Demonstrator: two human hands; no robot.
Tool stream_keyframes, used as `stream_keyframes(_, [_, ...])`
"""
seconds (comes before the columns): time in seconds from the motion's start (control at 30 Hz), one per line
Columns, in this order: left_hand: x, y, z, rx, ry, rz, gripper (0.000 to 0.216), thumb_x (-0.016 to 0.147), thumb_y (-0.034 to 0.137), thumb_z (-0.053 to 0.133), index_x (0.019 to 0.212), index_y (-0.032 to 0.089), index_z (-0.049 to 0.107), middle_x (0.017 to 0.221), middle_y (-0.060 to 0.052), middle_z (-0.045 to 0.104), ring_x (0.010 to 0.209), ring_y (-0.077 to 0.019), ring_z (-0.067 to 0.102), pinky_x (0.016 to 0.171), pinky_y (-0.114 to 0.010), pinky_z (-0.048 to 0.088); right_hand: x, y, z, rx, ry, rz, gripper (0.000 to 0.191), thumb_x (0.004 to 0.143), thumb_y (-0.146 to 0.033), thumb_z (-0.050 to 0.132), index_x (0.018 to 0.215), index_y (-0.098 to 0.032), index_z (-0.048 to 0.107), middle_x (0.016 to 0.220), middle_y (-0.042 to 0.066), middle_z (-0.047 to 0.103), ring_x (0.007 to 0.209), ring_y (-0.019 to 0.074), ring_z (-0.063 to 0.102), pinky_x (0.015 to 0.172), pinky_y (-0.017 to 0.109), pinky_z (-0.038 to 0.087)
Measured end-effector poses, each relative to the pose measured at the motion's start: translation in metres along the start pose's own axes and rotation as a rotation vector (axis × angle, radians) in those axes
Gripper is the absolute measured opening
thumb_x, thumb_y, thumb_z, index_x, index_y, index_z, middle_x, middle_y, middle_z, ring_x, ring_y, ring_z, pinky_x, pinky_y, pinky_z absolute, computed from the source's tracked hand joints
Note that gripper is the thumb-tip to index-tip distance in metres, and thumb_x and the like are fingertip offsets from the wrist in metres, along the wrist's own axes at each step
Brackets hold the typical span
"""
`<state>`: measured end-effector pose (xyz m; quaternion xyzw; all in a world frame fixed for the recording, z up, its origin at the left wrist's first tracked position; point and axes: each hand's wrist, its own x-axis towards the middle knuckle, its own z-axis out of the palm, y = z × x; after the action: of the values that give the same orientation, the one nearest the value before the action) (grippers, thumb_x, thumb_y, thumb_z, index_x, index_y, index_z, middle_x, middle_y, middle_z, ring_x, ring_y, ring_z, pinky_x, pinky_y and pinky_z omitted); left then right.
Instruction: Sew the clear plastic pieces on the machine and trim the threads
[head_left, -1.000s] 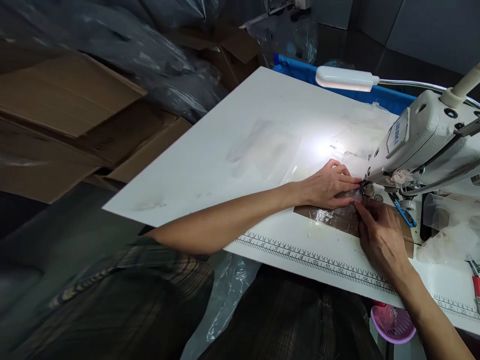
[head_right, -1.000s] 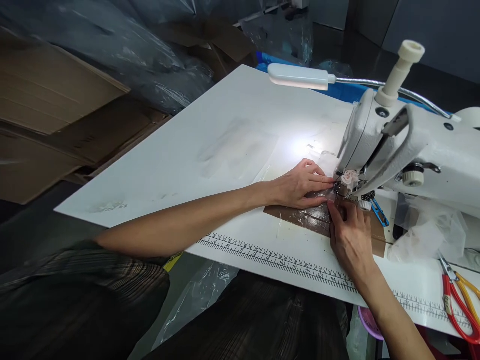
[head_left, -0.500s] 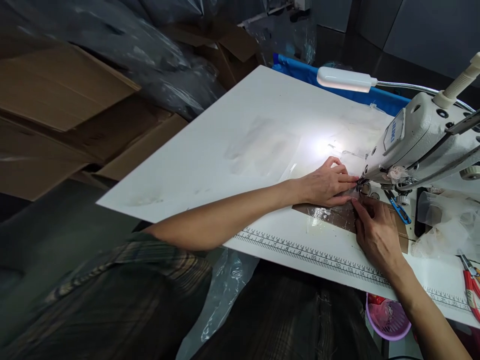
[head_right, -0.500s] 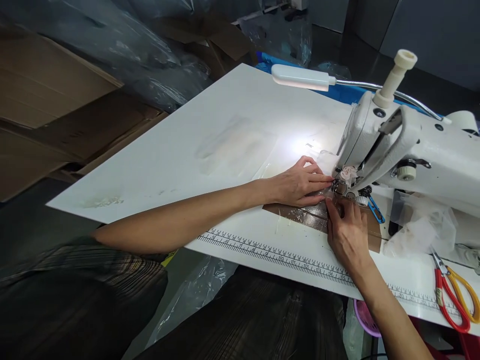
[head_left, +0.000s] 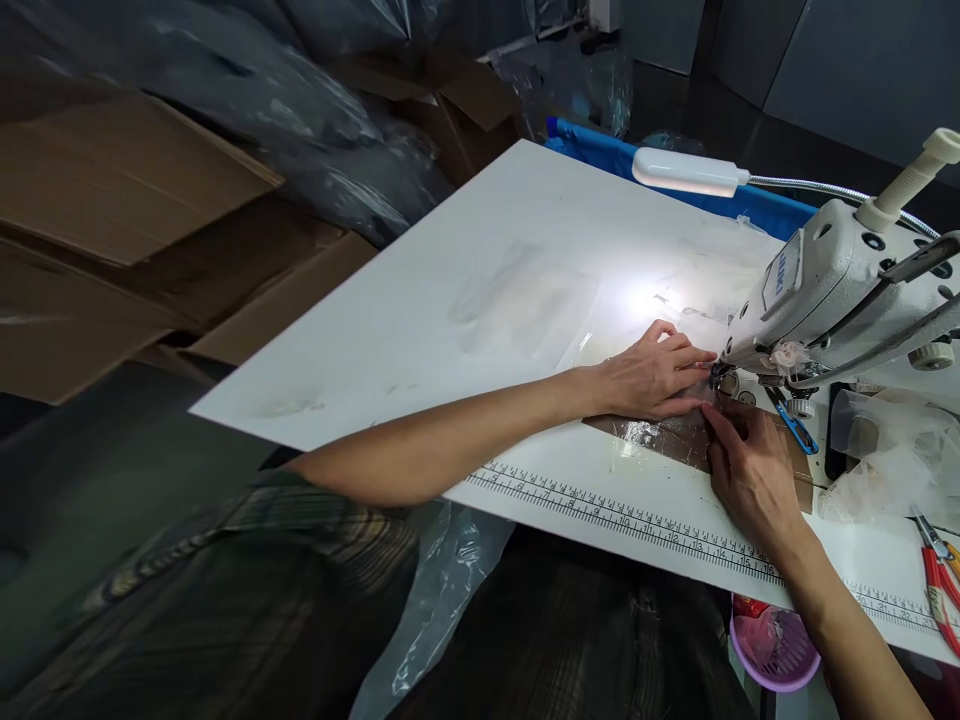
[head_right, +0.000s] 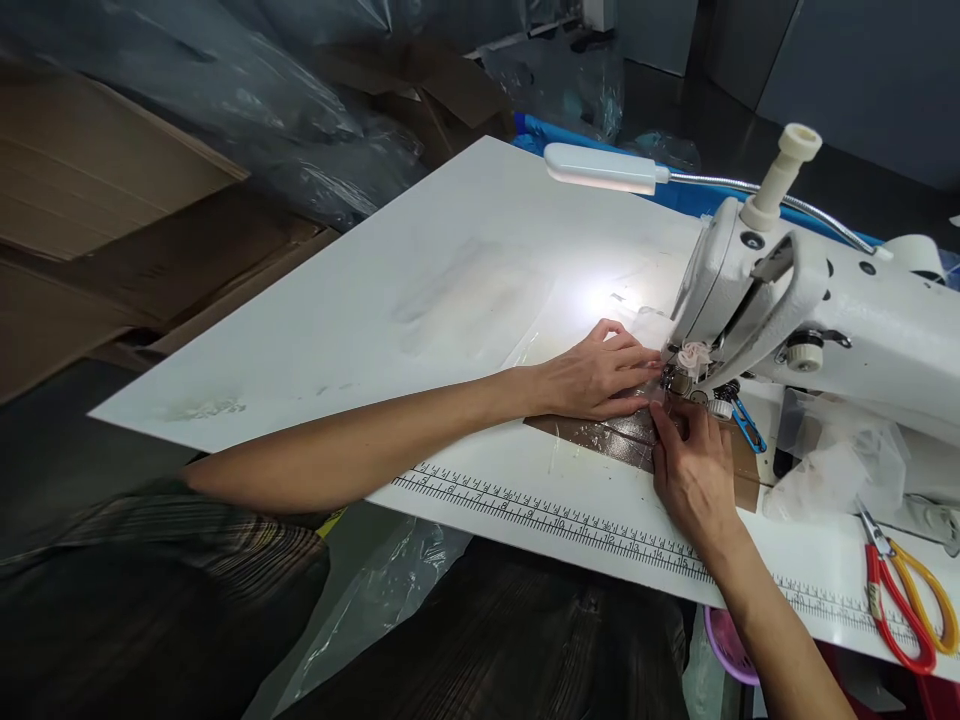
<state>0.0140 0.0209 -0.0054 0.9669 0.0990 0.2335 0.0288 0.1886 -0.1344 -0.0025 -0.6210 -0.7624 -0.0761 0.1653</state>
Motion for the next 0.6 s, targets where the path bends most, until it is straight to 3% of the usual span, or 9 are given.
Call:
stream_keyframes(0.13, [0.0015, 0.0032, -0.0061, -0.015, 0.086, 0.007, 0.027, 0.099, 0.033, 0.047, 0.101, 0.017, 0.070, 0.109, -0.010, 0.073, 0.088, -0.0205, 0.061, 0.088, -0.041, 0.040, 0.0001, 0.0015, 0.0006, -0.003, 0.016, -0.016, 0.039, 0.094, -0.016, 0.045, 0.127, -0.018, 0.065, 0.108, 0.015, 0.060, 0.093, 0.0258, 0.056, 0.078, 0.040, 0.050])
stream_keyframes(0.23, [0.0013, 0.0072, -0.0060, -0.078, 0.060, 0.101, 0.024, 0.096, 0.026, 0.050, 0.091, 0.017, 0.072, 0.099, -0.008, 0.074, 0.084, -0.0188, 0.062, 0.082, -0.037, 0.043, -0.0001, 0.0014, 0.0014, 0.011, 0.003, 0.009, 0.040, 0.093, -0.016, 0.044, 0.127, -0.020, 0.064, 0.109, 0.015, 0.059, 0.095, 0.0264, 0.056, 0.080, 0.042, 0.050])
stream_keyframes(0.37, [0.0000, 0.0101, -0.0028, -0.135, -0.023, 0.133, 0.019, 0.092, 0.024, 0.056, 0.091, 0.018, 0.073, 0.101, -0.008, 0.075, 0.087, -0.0193, 0.063, 0.079, -0.035, 0.045, 0.0000, 0.0022, 0.0019, 0.038, -0.013, 0.030, 0.042, 0.093, -0.015, 0.043, 0.129, -0.020, 0.063, 0.111, 0.015, 0.058, 0.097, 0.0269, 0.056, 0.082, 0.042, 0.051])
stream_keyframes(0.6, [0.0003, 0.0087, -0.0087, -0.120, -0.048, 0.175, 0.022, 0.093, 0.027, 0.054, 0.087, 0.022, 0.074, 0.101, -0.004, 0.077, 0.079, -0.0184, 0.062, 0.076, -0.036, 0.044, 0.0012, 0.0080, 0.0009, 0.075, -0.013, 0.019, 0.041, 0.093, -0.017, 0.044, 0.127, -0.021, 0.066, 0.111, 0.013, 0.059, 0.094, 0.0248, 0.058, 0.082, 0.042, 0.053])
